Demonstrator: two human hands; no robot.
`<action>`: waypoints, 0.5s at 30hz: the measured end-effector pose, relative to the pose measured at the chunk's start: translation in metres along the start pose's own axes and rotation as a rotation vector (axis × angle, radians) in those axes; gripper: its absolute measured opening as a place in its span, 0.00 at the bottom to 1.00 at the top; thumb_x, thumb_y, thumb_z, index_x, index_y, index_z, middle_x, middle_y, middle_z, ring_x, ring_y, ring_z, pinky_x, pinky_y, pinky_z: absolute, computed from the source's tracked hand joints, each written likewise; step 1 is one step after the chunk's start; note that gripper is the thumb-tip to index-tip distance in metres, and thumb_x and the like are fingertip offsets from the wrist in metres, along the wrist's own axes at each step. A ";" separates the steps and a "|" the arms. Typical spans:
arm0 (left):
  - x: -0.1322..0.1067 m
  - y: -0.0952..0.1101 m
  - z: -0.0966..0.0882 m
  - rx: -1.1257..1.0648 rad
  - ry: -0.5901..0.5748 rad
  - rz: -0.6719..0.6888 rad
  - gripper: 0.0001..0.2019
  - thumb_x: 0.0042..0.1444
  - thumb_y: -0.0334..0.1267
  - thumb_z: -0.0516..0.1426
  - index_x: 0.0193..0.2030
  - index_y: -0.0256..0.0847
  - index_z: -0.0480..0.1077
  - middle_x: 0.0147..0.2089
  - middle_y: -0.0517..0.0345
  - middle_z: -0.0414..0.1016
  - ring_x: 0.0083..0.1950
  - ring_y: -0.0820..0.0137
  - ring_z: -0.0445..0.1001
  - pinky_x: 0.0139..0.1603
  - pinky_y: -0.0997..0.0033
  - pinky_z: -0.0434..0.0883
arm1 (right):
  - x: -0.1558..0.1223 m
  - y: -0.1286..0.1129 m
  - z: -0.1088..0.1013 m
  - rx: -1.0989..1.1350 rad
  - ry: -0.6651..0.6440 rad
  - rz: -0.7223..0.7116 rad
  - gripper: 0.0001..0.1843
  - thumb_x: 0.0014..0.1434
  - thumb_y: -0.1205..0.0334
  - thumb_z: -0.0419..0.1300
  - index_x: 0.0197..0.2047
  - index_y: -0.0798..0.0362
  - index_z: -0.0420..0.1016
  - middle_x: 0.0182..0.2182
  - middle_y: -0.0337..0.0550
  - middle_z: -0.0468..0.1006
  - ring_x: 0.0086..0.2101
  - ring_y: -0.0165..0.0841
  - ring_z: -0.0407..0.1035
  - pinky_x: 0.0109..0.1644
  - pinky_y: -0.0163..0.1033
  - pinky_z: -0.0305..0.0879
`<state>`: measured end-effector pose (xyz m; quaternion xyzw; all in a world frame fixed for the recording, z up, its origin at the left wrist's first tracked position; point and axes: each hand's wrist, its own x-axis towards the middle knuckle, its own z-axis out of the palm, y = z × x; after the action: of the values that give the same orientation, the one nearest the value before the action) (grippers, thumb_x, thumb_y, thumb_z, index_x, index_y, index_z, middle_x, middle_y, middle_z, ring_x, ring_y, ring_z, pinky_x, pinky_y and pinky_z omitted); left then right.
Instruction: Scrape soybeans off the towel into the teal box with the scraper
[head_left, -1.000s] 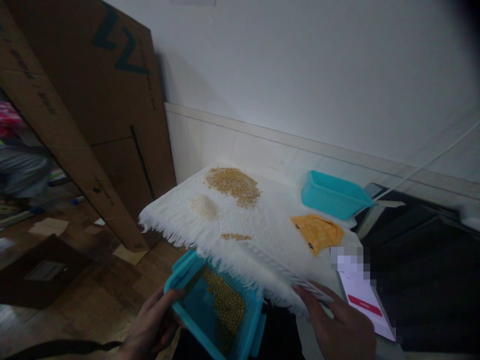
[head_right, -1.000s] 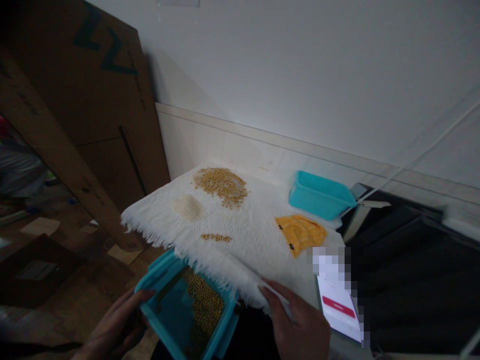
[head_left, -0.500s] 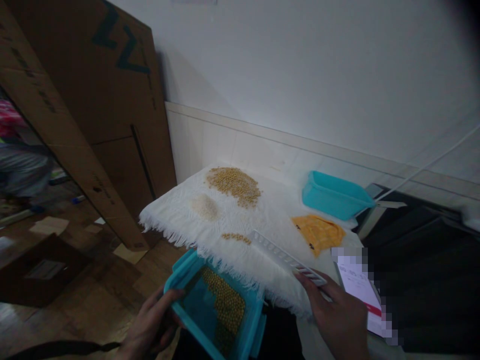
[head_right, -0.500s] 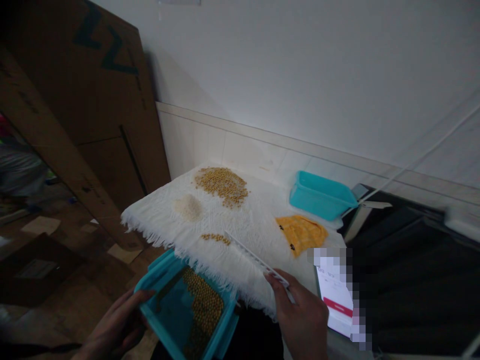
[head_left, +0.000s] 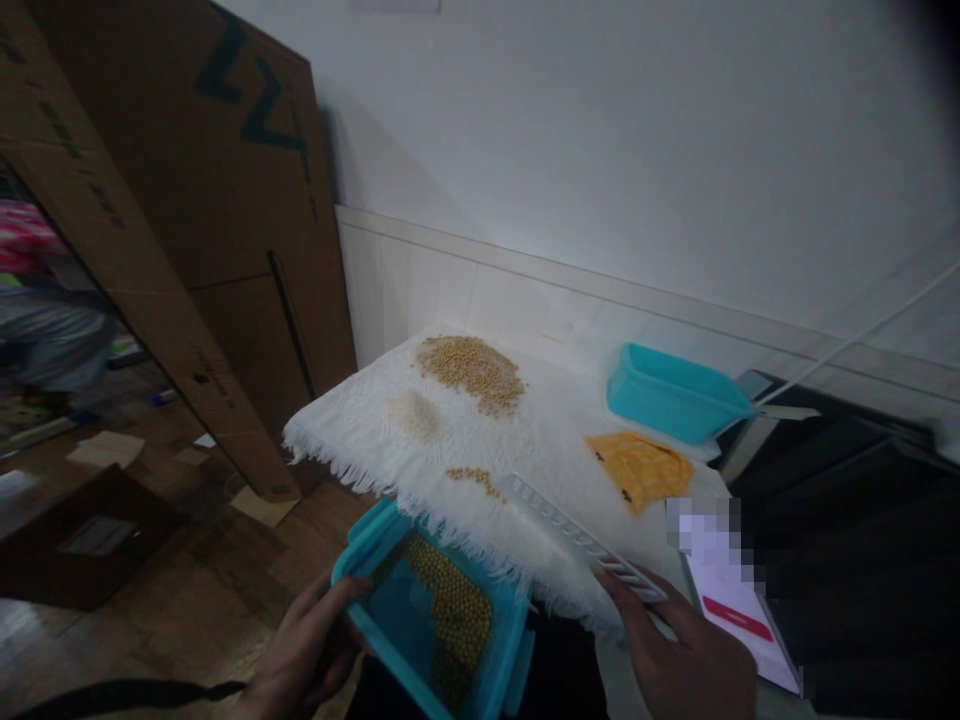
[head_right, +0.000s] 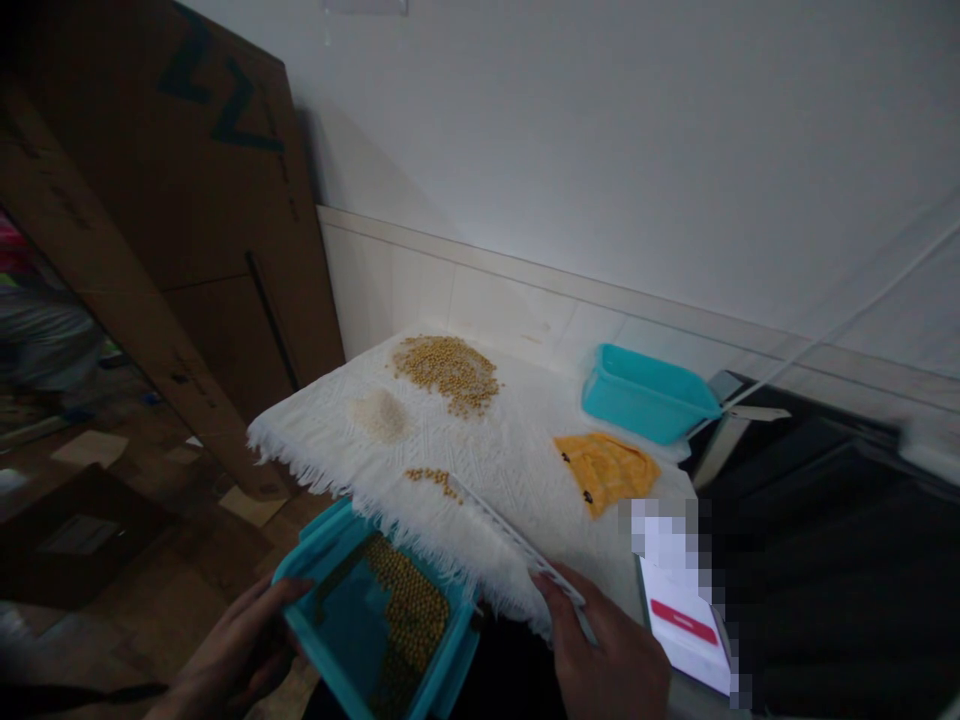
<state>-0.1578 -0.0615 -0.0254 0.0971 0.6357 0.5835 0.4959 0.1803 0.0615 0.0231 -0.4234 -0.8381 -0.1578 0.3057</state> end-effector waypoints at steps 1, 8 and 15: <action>-0.001 0.001 0.001 -0.006 0.021 0.002 0.24 0.43 0.62 0.70 0.30 0.43 0.74 0.14 0.59 0.72 0.09 0.82 0.54 0.11 0.84 0.45 | -0.002 0.000 -0.002 -0.035 -0.025 -0.005 0.29 0.72 0.68 0.48 0.44 0.39 0.93 0.46 0.38 0.91 0.37 0.38 0.87 0.36 0.37 0.81; -0.003 0.005 0.006 0.013 0.017 -0.012 0.23 0.41 0.61 0.70 0.28 0.44 0.73 0.13 0.59 0.72 0.08 0.80 0.53 0.10 0.82 0.43 | -0.004 0.001 -0.004 -0.056 -0.059 -0.068 0.30 0.71 0.71 0.48 0.45 0.39 0.92 0.47 0.38 0.91 0.39 0.38 0.88 0.37 0.37 0.82; -0.002 0.007 0.006 0.015 0.039 -0.031 0.22 0.39 0.59 0.69 0.27 0.44 0.73 0.12 0.57 0.72 0.07 0.81 0.52 0.10 0.82 0.43 | 0.004 -0.012 -0.003 0.174 -0.063 0.065 0.19 0.72 0.54 0.57 0.42 0.37 0.92 0.40 0.34 0.91 0.35 0.37 0.88 0.38 0.34 0.83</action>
<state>-0.1559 -0.0570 -0.0173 0.0796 0.6510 0.5727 0.4919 0.1697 0.0557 0.0278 -0.4271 -0.8436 -0.0608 0.3199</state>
